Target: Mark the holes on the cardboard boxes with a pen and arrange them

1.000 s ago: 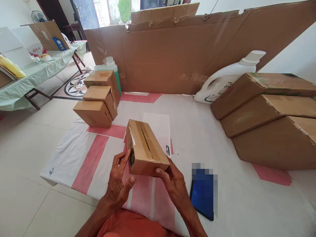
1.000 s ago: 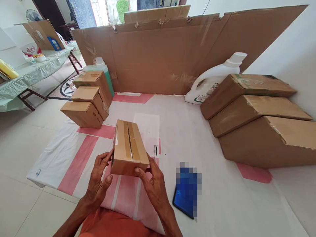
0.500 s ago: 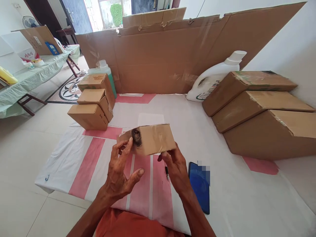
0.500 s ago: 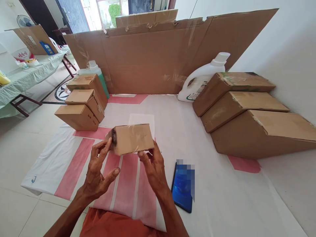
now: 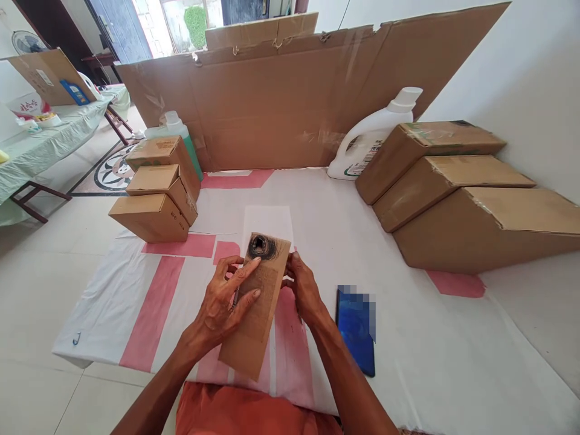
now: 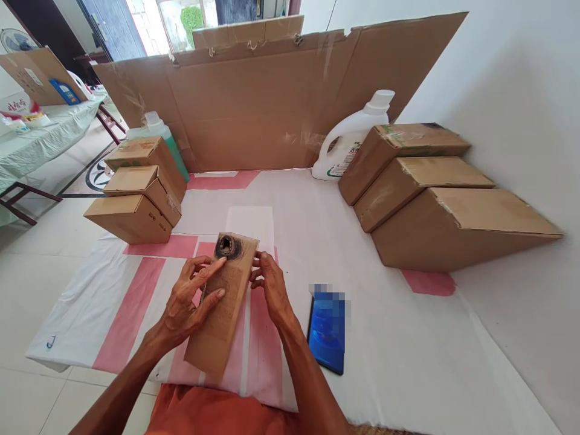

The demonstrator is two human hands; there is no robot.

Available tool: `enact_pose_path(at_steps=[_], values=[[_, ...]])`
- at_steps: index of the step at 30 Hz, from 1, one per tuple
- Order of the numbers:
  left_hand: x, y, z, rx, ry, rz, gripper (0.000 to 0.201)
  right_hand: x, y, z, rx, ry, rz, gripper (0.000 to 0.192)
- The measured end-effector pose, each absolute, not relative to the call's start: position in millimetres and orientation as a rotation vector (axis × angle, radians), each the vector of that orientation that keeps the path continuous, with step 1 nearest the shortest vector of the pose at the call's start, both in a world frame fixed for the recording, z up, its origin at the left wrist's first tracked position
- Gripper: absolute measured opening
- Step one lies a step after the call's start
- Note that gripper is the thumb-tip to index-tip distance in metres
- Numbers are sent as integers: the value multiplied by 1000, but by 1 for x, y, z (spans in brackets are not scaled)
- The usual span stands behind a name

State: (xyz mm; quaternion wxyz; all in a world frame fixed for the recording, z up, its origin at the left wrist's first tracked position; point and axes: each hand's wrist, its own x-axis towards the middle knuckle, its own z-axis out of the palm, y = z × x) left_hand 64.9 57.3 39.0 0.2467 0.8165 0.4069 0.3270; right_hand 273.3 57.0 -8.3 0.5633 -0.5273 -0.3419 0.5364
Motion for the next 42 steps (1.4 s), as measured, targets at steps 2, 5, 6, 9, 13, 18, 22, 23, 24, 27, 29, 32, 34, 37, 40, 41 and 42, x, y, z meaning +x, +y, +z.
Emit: enact_pose_path(at_steps=[2,5,6,9,13,18,22,23,24,27,29,32,34,37,40,41,42], values=[[67,49,32,2214,1149,894,53,268,47,-6,-1233,-825,1346,76],[68,38,32,2176,1162,911,63,265,34,5,-1197,-896,1425,63],[68,36,34,2150,1156,912,68,265,32,9,-1170,-910,1440,57],[67,39,39,2052,1121,940,76,267,30,20,-1085,-932,1458,49],[69,58,39,1896,1177,1105,58,266,30,22,-1060,-987,1468,49],[80,70,35,1829,1103,1118,33,260,26,21,-1239,-973,1362,62],[86,62,32,1878,1117,1088,31,254,30,28,-1505,-1045,978,78],[86,60,31,1873,1141,1098,31,252,32,31,-1521,-1117,903,70],[87,59,30,1862,1171,1108,31,249,34,33,-1528,-1184,838,61],[85,60,25,1817,1278,1109,27,238,41,36,-1576,-1287,740,45],[84,61,21,1759,1343,1092,28,230,46,36,-1644,-1316,781,40],[81,63,14,1624,1410,1056,33,224,52,33,-1720,-1326,863,32],[81,65,8,1546,1444,1030,35,224,55,30,-1745,-1317,874,24],[83,67,2,1489,1456,1022,35,227,60,26,-1774,-1313,894,10],[87,68,-2,1477,1448,1032,34,227,63,24,-1778,-1305,904,5],[88,68,-3,1476,1451,1033,33,226,64,23,-1774,-1300,906,5],[89,68,-4,1476,1457,1034,33,226,63,23,-1766,-1295,910,5]])
